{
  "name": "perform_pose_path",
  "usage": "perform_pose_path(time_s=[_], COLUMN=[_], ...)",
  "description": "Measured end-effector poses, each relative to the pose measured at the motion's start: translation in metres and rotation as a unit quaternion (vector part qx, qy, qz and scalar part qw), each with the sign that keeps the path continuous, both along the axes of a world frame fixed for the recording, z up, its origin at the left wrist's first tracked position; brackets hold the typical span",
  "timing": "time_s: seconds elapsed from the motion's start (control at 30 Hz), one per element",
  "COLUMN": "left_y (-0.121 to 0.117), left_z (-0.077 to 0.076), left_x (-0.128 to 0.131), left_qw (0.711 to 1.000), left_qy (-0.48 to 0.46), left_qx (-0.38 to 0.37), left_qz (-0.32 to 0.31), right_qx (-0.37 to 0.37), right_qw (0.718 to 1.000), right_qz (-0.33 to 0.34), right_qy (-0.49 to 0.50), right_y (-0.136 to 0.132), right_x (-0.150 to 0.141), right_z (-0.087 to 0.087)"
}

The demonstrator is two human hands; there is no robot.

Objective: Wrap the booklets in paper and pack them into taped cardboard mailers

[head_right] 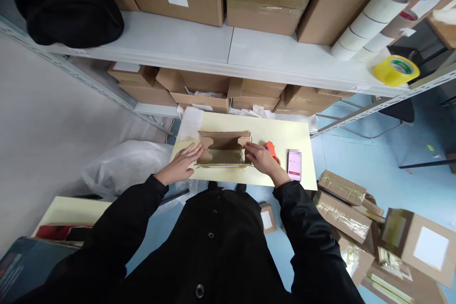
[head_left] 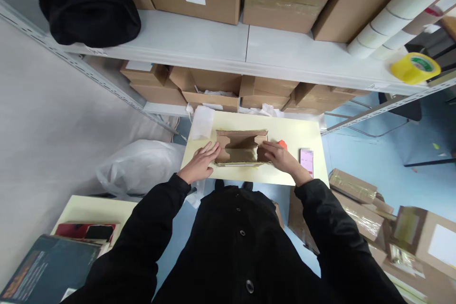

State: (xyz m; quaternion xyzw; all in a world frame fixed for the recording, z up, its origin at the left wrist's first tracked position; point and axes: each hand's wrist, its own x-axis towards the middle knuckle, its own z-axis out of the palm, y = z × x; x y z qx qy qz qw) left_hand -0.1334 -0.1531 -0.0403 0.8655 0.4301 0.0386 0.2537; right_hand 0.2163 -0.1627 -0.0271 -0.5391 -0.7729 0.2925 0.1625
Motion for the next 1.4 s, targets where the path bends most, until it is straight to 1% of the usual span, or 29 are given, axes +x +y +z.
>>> perform_pose_path(time_s=[0.1,0.2,0.3,0.37,0.4,0.47,0.53,0.63,0.7,0.77,0.83,0.9,0.97,1.03,1.1,1.2,1.27,1.33,1.4], left_y=[0.0,0.001,0.002,0.003,0.003,0.004,0.004,0.003,0.003,0.002,0.001,0.0,-0.001,0.0,0.001,0.0,-0.002,-0.005,-0.007], left_z=[0.006,0.008,0.008,0.007,0.006,0.003,-0.002,-0.011,-0.017,-0.021,-0.024,-0.026,-0.027,-0.029,-0.03,-0.034,-0.038,-0.041,-0.041], left_x=[0.005,0.007,0.007,0.006,0.005,0.003,0.003,0.006,0.009,0.014,0.017,0.02,0.02,0.02,0.02,0.021,0.022,0.023,0.023], left_qw=[0.999,0.999,1.0,1.0,1.0,0.999,0.998,0.992,0.986,0.979,0.972,0.964,0.954,0.947,0.944,0.937,0.927,0.919,0.921], left_qy=[0.036,0.034,0.02,0.01,0.003,-0.016,-0.041,-0.089,-0.123,-0.152,-0.174,-0.194,-0.213,-0.228,-0.237,-0.253,-0.276,-0.289,-0.284], left_qx=[0.002,0.001,-0.006,-0.013,-0.018,-0.028,-0.032,-0.021,-0.005,0.008,0.015,0.006,-0.016,-0.04,-0.05,-0.041,-0.029,-0.024,-0.025], left_qz=[-0.003,0.002,0.008,0.012,0.013,0.019,0.039,0.087,0.115,0.135,0.155,0.182,0.211,0.224,0.226,0.235,0.253,0.266,0.264], right_qx=[-0.066,-0.111,-0.093,-0.047,-0.021,0.021,0.032,0.008,-0.011,-0.011,0.013,0.052,0.081,0.091,0.084,0.066,0.063,0.071,0.084], right_qw=[0.996,0.981,0.973,0.975,0.978,0.988,0.995,0.995,0.995,0.996,0.994,0.987,0.981,0.983,0.99,0.996,0.997,0.996,0.992], right_qz=[-0.018,-0.059,-0.106,-0.134,-0.137,-0.106,-0.038,0.046,0.055,0.012,-0.066,-0.141,-0.173,-0.16,-0.116,-0.055,-0.029,-0.003,0.02], right_qy=[0.059,0.146,0.185,0.172,0.155,0.113,0.089,0.084,0.085,0.088,0.081,0.057,0.029,0.016,0.014,-0.007,-0.033,-0.059,-0.09], right_y=[-0.004,-0.011,-0.015,-0.015,-0.015,-0.012,-0.01,-0.01,-0.011,-0.013,-0.013,-0.01,-0.004,0.004,0.014,0.024,0.026,0.025,0.022], right_x=[0.006,0.008,0.0,-0.005,-0.007,-0.005,0.002,0.014,0.016,0.013,0.005,-0.004,-0.01,-0.011,-0.009,-0.004,-0.001,0.001,0.0], right_z=[0.004,-0.004,-0.019,-0.028,-0.03,-0.03,-0.025,-0.018,-0.017,-0.021,-0.028,-0.035,-0.039,-0.037,-0.032,-0.022,-0.018,-0.017,-0.02])
